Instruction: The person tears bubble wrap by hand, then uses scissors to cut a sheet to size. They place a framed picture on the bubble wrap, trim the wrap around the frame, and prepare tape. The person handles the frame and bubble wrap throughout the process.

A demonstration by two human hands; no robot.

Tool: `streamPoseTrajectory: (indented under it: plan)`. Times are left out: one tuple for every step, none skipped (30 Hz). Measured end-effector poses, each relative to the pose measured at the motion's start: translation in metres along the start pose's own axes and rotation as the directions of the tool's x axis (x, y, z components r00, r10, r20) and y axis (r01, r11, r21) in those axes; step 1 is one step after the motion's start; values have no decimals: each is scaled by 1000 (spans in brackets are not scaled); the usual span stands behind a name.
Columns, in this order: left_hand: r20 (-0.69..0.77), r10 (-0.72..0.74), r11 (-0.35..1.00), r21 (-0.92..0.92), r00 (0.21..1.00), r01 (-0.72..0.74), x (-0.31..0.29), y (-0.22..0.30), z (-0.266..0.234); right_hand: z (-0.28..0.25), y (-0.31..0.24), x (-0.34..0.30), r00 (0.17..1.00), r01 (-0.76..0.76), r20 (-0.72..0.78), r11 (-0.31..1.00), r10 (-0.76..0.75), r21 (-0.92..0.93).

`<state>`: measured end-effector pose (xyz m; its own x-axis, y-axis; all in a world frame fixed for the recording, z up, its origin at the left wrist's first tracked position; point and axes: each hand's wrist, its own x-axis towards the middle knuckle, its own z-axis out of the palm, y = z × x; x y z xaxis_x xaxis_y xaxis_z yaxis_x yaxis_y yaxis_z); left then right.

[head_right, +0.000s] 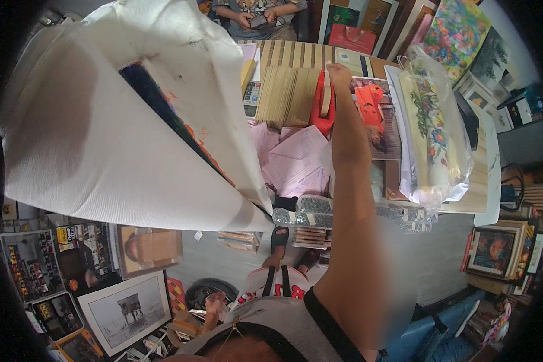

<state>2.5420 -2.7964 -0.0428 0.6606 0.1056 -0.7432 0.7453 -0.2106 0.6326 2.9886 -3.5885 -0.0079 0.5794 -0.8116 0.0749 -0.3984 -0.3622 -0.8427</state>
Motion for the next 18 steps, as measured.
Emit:
streamPoseTrajectory:
  plan:
    - [-42, -20, 994, 103, 999, 24, -1, 1, 1, -3, -5, -1, 998, -61, -10, 992, 60, -107]
    - [-40, -41, 998, 55, 998, 43, -3, 3, 2, -6, -11, -2, 999, -45, 12, 976, 49, -211]
    - [-31, -32, 999, -22, 999, 32, -5, 3, 3, -8, -15, -1, 997, -58, 33, 946, 72, -318]
    - [-21, -23, 995, -101, 1000, 21, -6, 4, 5, -9, -18, -1, 997, -41, 36, 910, 61, -412]
    - [-37, -37, 996, -84, 999, 34, -7, 4, 6, -8, -20, -2, 995, -94, 3, 914, 103, -395]
    - [-54, -53, 997, -67, 997, 49, -8, 3, 8, -8, -20, -1, 993, -121, -44, 922, 113, -368]
    - [-70, -70, 997, -47, 995, 67, -8, 3, 9, -9, -19, 1, 986, -165, -76, 926, 147, -340]
    - [-99, -109, 993, 40, 989, 113, -8, 2, 9, -12, -17, 6, 980, -197, -43, 960, 192, -197]
    - [-129, -149, 977, 133, 980, 166, -7, 1, 10, -18, -15, 10, 962, -272, -10, 961, 272, -44]
    - [-151, -181, 956, 203, 972, 210, -7, 1, 8, -21, -12, 13, 973, -213, -92, 977, 210, -28]
    - [-88, -160, 970, 173, 983, 173, -4, 2, 7, -26, -9, 12, 962, -191, -204, 981, 184, -14]
    - [-23, -183, 978, 101, 983, 184, -3, 3, 7, -39, -5, 9, 970, -70, -233, 997, 67, -7]
    - [36, -97, 983, 157, 995, 91, -3, 4, 4, -49, -4, 5, 966, 1, -256, 993, 29, 114]
    - [39, -107, 964, 248, 994, 94, -1, 7, 5, -61, 2, -15, 956, 124, -281, 983, -81, 139]
    - [66, -135, 975, 185, 989, 121, 0, 9, 7, -75, -1, -24, 944, 190, -305, 965, -129, 179]
    - [34, -181, 962, 213, 983, 170, 0, 12, 10, -94, 5, -51, 988, 86, -154, 917, -28, 389]
    - [55, -138, 978, 168, 989, 127, -1, 16, 14, -117, 12, -83, 999, -35, 3, 816, 41, 577]
    - [99, -52, 991, 131, 994, 39, 0, 21, 22, -142, 15, -111, 986, -158, 155, 669, 64, 726]
